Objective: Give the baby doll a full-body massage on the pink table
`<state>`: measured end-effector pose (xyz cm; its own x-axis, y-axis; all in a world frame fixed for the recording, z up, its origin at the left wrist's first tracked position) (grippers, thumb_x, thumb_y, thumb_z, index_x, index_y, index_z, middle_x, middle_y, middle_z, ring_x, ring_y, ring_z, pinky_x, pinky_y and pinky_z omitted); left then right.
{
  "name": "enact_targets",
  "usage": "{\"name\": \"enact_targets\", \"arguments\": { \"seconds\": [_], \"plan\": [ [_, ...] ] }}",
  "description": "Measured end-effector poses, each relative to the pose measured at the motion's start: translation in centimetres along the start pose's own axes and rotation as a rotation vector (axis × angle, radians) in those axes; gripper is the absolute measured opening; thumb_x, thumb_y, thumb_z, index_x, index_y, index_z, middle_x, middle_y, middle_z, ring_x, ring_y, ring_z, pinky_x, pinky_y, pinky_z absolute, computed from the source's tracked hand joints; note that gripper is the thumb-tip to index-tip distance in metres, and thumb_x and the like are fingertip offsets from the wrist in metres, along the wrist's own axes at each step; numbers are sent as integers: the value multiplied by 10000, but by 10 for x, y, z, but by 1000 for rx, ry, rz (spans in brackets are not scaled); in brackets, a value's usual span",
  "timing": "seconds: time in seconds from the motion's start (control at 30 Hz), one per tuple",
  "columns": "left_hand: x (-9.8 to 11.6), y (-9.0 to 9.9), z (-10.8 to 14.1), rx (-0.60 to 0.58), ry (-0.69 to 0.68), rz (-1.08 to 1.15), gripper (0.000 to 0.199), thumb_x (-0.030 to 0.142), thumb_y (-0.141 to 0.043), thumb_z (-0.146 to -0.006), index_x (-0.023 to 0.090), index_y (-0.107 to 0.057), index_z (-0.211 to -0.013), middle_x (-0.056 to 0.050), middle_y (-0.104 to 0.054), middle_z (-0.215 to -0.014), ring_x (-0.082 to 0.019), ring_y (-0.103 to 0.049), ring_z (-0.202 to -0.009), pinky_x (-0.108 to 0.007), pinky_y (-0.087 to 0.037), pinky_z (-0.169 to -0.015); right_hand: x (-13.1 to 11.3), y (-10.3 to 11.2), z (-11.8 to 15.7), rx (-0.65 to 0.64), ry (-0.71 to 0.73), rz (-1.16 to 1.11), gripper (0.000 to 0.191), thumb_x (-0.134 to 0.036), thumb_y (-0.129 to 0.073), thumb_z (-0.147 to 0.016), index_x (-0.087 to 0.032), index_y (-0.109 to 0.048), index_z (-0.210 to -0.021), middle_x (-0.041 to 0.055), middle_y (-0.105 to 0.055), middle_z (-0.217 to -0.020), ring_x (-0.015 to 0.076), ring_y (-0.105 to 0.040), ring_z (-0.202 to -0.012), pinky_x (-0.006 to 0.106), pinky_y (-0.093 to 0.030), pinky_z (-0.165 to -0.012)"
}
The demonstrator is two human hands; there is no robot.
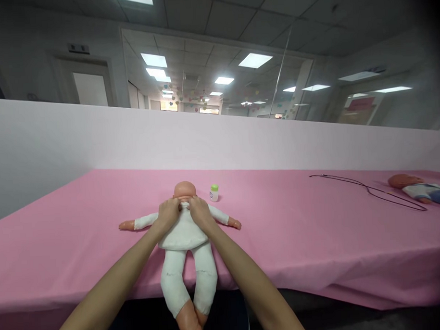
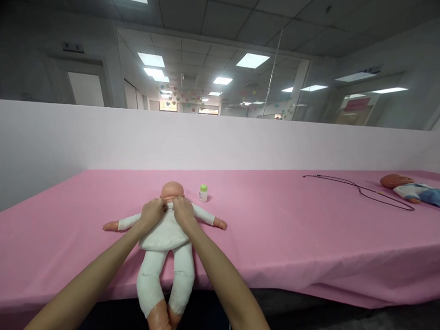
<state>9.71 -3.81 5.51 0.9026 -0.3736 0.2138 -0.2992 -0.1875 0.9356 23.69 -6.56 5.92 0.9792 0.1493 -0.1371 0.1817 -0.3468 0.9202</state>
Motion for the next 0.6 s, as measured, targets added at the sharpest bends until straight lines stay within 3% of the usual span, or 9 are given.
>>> {"name": "enact_targets", "arguments": {
  "seconds": [0.13, 0.27, 0.37, 0.47, 0.6],
  "plan": [
    [0, -9, -2, -5, 20, -41, 294, 156, -424, -1030, 129, -714, -992, -173, -748, -990, -296, -700, -931, -378, -436, -767, 2, -8, 2, -49, -21, 37, 311, -44, -404, -1041, -133, -702, -1056, 154, -729, -1126, 253, -660, -991, 341, -451, -862],
    [6, -2, 11, -20, -29, -48, 296, 123, -436, -1022, 135, -718, -935, -153, -739, -976, -272, -688, -924, -368, -449, -780, 4, -3, 14, -47, -7, 27, 306, -42, -422, -1038, -145, -709, -1013, 133, -744, -1099, 227, -654, -964, 318, -435, -832],
    [11, 5, 28, 19, -105, -71, 284, 58, -447, -982, 132, -711, -910, -163, -711, -1083, -276, -657, -1013, -358, -447, -791, 1, 3, 26, -31, 8, 0, 307, -32, -446, -1010, -145, -729, -972, 137, -746, -1083, 236, -647, -924, 334, -432, -798],
    [13, 4, 36, 12, -141, -60, 276, 61, -451, -977, 132, -704, -893, -144, -716, -1038, -252, -660, -918, -345, -432, -750, -6, 4, 32, -33, 7, -20, 308, -26, -459, -984, -120, -752, -995, 167, -741, -1099, 269, -645, -950, 356, -443, -809],
    [11, -2, 25, -50, -114, -33, 275, 100, -467, -984, 148, -703, -851, -123, -726, -883, -250, -669, -824, -355, -420, -733, -11, 1, 27, -72, -24, -19, 335, -37, -443, -994, -100, -769, -1037, 186, -747, -1107, 271, -638, -988, 344, -453, -824]
  ]
}}
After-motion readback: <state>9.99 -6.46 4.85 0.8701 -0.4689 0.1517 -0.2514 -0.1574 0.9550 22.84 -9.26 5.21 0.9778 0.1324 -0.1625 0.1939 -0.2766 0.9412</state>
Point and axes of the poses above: each hand's wrist, its own z-axis away from the middle knuckle, its own y-axis out of the back of the hand, x = y × z, the point moved 1 cm from there along -z, towards the middle knuckle
